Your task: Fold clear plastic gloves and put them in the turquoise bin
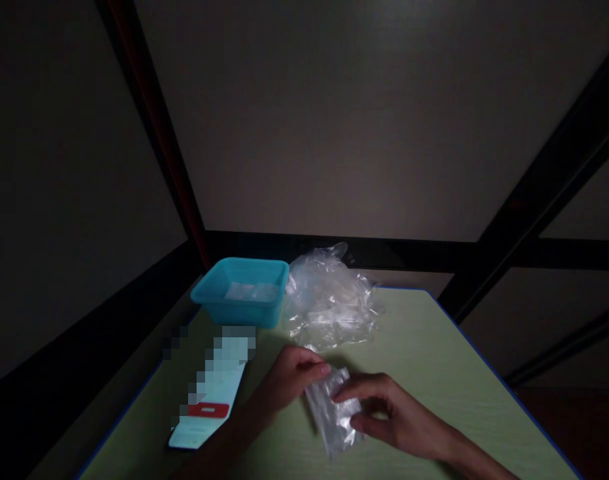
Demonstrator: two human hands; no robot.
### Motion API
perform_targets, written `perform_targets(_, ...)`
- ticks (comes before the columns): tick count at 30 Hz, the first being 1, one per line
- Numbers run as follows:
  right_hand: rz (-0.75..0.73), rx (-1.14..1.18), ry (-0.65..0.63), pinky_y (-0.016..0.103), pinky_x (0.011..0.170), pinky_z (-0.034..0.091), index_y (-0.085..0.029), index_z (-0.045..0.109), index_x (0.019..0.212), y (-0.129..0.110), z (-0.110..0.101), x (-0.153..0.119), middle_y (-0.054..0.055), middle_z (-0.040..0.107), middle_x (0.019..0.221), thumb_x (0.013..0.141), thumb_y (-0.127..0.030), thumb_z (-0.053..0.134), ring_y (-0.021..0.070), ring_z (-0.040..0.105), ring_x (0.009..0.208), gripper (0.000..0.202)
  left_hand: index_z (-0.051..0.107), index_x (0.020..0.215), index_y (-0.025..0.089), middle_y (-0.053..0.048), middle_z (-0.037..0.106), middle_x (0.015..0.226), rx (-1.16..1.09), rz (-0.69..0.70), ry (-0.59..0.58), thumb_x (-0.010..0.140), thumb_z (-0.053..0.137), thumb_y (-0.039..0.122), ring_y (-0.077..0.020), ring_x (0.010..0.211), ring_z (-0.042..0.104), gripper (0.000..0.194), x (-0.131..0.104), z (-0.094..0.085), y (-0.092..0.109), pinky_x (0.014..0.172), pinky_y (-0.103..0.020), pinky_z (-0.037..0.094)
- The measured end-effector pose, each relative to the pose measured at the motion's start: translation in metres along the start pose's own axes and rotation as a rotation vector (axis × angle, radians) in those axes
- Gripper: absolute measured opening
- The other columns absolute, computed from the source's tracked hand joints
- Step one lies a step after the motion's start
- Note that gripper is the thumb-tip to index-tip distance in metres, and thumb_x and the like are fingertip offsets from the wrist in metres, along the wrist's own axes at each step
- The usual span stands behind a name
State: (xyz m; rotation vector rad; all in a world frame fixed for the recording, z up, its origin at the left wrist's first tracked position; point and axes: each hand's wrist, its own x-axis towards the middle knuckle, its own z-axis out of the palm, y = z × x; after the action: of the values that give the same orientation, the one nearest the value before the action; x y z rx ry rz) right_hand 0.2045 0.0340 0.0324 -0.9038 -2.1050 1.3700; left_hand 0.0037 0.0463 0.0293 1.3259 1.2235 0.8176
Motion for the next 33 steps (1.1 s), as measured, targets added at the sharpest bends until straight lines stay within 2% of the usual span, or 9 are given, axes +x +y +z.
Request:
perform_targets(11,0.011,-0.030,-0.012,0.027,0.062,0.047,-0.016,0.065,0.104,0.006,0.001,0.013,0.008,0.066,0.096,0.074,-0.013,0.057,0.0144,0.058,0.071,0.032,0.068,0.065,0.013,-0.001,0.064,0.061,0.030,0.036,0.056,0.063,0.061,0.034,-0.0179,0.066,0.059,0.022,0.004,-0.005,0.001,0.058,-0.024,0.042)
perform_targets(16,0.010,-0.036,0.007,0.027,0.060,0.047,-0.017,0.063,0.105,0.005,0.002,0.016,0.007,0.065,0.089,0.073,-0.014,0.055,0.0141,0.057,0.067,0.033,0.069,0.070,0.011,-0.005,0.068,0.065,0.072,0.073,0.057,0.072,0.052,0.037,-0.0203,0.066,0.062,0.031,0.004,-0.011,0.005,0.055,-0.026,0.046)
perform_targets(19,0.007,-0.042,0.007,0.027,0.060,0.047,-0.018,0.062,0.106,0.004,0.002,0.018,0.006,0.065,0.089,0.074,-0.014,0.054,0.0137,0.057,0.067,0.033,0.068,0.080,0.012,-0.008,0.070,0.078,0.122,0.135,0.140,0.078,0.047,0.034,-0.0216,0.074,0.064,0.031,0.001,-0.020,0.004,0.059,-0.028,0.049)
perform_targets(21,0.002,-0.069,0.034,0.028,0.063,0.048,-0.020,0.062,0.106,0.004,0.000,0.017,0.007,0.064,0.097,0.075,-0.016,0.055,0.0148,0.057,0.072,0.033,0.067,0.088,0.015,-0.009,0.069,0.090,0.290,0.326,0.303,0.080,0.046,0.030,-0.0225,0.084,0.063,0.027,0.000,-0.030,-0.001,0.067,-0.032,0.052)
perform_targets(23,0.002,-0.087,0.055,0.030,0.067,0.050,-0.021,0.062,0.107,0.003,-0.001,0.016,0.009,0.062,0.104,0.076,-0.018,0.055,0.0168,0.058,0.080,0.032,0.065,0.096,0.016,-0.010,0.066,0.105,0.579,0.603,0.511,0.083,0.045,0.023,-0.0244,0.099,0.059,0.025,-0.001,-0.041,-0.007,0.080,-0.038,0.050)
perform_targets(25,0.018,-0.083,0.060,0.032,0.071,0.050,-0.021,0.062,0.107,0.003,-0.003,0.015,0.009,0.060,0.107,0.078,-0.021,0.054,0.0187,0.058,0.086,0.031,0.062,0.105,0.015,-0.014,0.059,0.119,0.887,0.778,0.673,0.085,0.043,0.017,-0.0278,0.115,0.050,0.027,0.001,-0.051,-0.013,0.092,-0.045,0.044)
perform_targets(28,0.051,-0.077,0.081,0.035,0.074,0.051,-0.022,0.062,0.107,0.005,-0.005,0.015,0.010,0.060,0.107,0.078,-0.024,0.055,0.0204,0.059,0.089,0.030,0.055,0.116,0.010,-0.017,0.053,0.126,1.229,0.730,0.770,0.084,0.046,0.012,-0.0330,0.122,0.042,0.033,0.007,-0.059,-0.018,0.096,-0.051,0.039)
perform_targets(31,0.070,-0.068,0.105,0.034,0.072,0.052,-0.021,0.061,0.107,0.011,-0.008,0.015,0.011,0.059,0.110,0.079,-0.027,0.055,0.0203,0.060,0.088,0.029,0.055,0.115,0.011,-0.014,0.061,0.114,1.392,0.619,0.778,0.082,0.047,0.007,-0.0310,0.112,0.052,0.034,0.017,-0.063,-0.020,0.098,-0.053,0.036)
perform_targets(33,0.070,-0.058,0.107,0.034,0.073,0.052,-0.022,0.060,0.109,0.016,-0.009,0.015,0.010,0.058,0.112,0.081,-0.028,0.056,0.0198,0.060,0.090,0.029,0.057,0.112,0.012,-0.012,0.065,0.105,1.451,0.606,0.785,0.083,0.044,0.003,-0.0274,0.103,0.057,0.033,0.023,-0.065,-0.021,0.099,-0.052,0.035)
